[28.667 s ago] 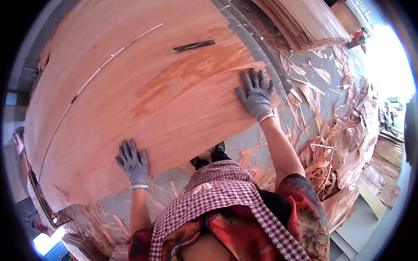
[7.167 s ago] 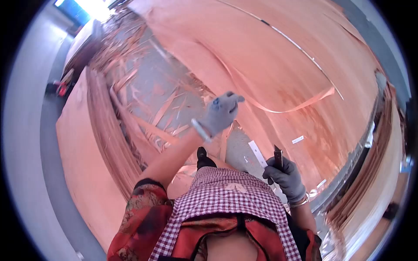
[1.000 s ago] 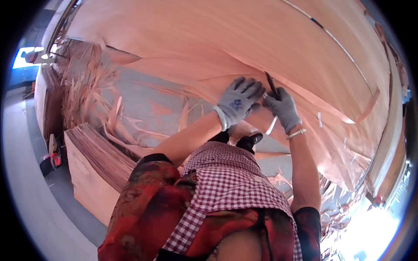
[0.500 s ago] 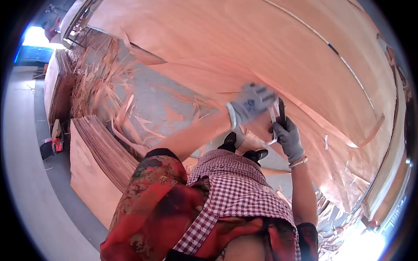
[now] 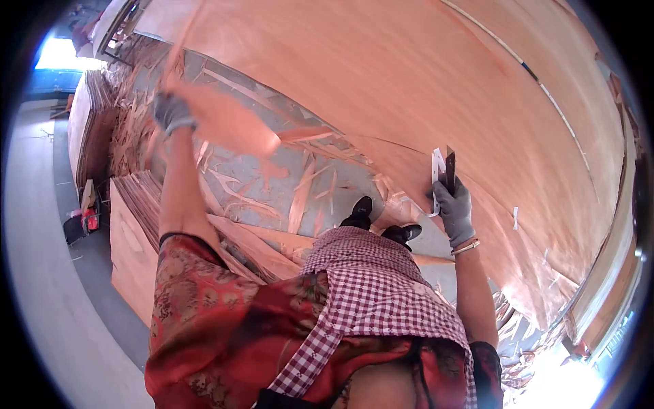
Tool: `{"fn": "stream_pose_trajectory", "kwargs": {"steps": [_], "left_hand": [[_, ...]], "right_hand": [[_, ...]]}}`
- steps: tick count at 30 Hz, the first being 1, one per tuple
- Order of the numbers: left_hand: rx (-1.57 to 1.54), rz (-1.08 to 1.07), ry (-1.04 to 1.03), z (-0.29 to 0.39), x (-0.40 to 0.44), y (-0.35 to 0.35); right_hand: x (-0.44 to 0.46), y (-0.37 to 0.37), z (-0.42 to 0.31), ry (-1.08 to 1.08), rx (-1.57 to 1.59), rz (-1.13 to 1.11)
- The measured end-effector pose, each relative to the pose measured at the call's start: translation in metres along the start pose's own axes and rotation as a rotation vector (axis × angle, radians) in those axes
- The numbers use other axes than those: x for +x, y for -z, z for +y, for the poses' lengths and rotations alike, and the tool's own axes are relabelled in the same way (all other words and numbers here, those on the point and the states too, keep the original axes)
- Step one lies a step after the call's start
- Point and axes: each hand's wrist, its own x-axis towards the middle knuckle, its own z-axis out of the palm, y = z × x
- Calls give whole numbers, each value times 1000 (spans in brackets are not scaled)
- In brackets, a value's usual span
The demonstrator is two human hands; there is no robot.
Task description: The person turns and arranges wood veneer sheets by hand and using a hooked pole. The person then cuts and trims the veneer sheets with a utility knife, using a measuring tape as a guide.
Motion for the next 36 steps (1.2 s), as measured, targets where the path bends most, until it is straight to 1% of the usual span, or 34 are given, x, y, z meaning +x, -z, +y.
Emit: {"fn": "stream_pose_trajectory", "kwargs": {"steps": [1, 2, 3, 4, 5, 6, 7, 8, 9, 10, 11, 14, 15, 17, 18, 19, 20, 22, 23, 25, 26, 28, 29, 31, 32, 34, 36], "left_hand": [[561, 170, 21, -10, -10, 24], [664, 326, 84, 0, -36, 35], [628, 309, -215, 12, -60, 45], [580, 287, -507, 24, -81, 47], [332, 121, -646, 19, -105, 31], [91, -74, -711, 71, -155, 29], [-131, -392, -540, 86, -195, 13], [82, -308, -939, 117, -223, 7], [26, -402, -958, 141, -242, 5], [-93, -382, -818, 144, -259, -10], [-212, -364, -678, 142, -272, -23], [-318, -491, -49, 138, -281, -38], [-431, -489, 217, 141, -279, -44], [-383, -471, 154, 143, -270, -52], [-362, -466, 121, 145, -268, -55], [-321, -519, 8, 147, -266, -55], [-319, -472, 63, 147, -270, -58], [-315, -377, 166, 146, -281, -66], [-480, -427, 275, 146, -281, -68], [-807, -525, 503, 149, -283, -66], [-899, -552, 619, 154, -284, -64], [-1086, -605, 848, 166, -283, -59], [-1053, -656, 835, 166, -283, -59], [-981, -752, 814, 161, -283, -55], [-944, -811, 726, 158, -284, -54], [-866, -921, 545, 149, -286, -56], [-685, -919, 167, 115, -295, -74]], "right_hand": [[2, 1, 3, 9, 12, -11], [5, 2, 7, 14, 23, -21], [7, 3, 9, 18, 30, -33], [9, 0, 9, 41, -57, -47], [11, -2, 7, 62, -149, -61], [14, -5, 2, 82, -246, -77], [16, -16, -5, 75, -294, -84], [20, -25, -9, 79, -296, -99], [25, -34, -12, 87, -295, -116], [30, -42, -13, 91, -289, -130], [35, -45, -13, 117, -374, -137], [30, -47, -23, 52, -309, -150], [29, -46, -26, 17, -277, -165], [28, -41, -28, -51, -209, -190], [26, -42, -24, 2, -207, -200], [26, -43, -17, 58, -207, -208], [27, -44, -13, 114, -206, -216], [30, -43, -12, 138, -352, -233], [31, -43, -11, 149, -425, -238], [33, -42, -7, 106, -308, -230], [34, -42, -8, 87, -252, -227], [31, -43, -18, 27, -285, -206], [29, -43, -22, -9, -302, -193], [27, -43, -18, 60, -239, -175], [27, -44, -16, 96, -207, -169], [28, -44, -15, 74, -232, -169], [30, -42, -14, 76, -246, -181]]}}
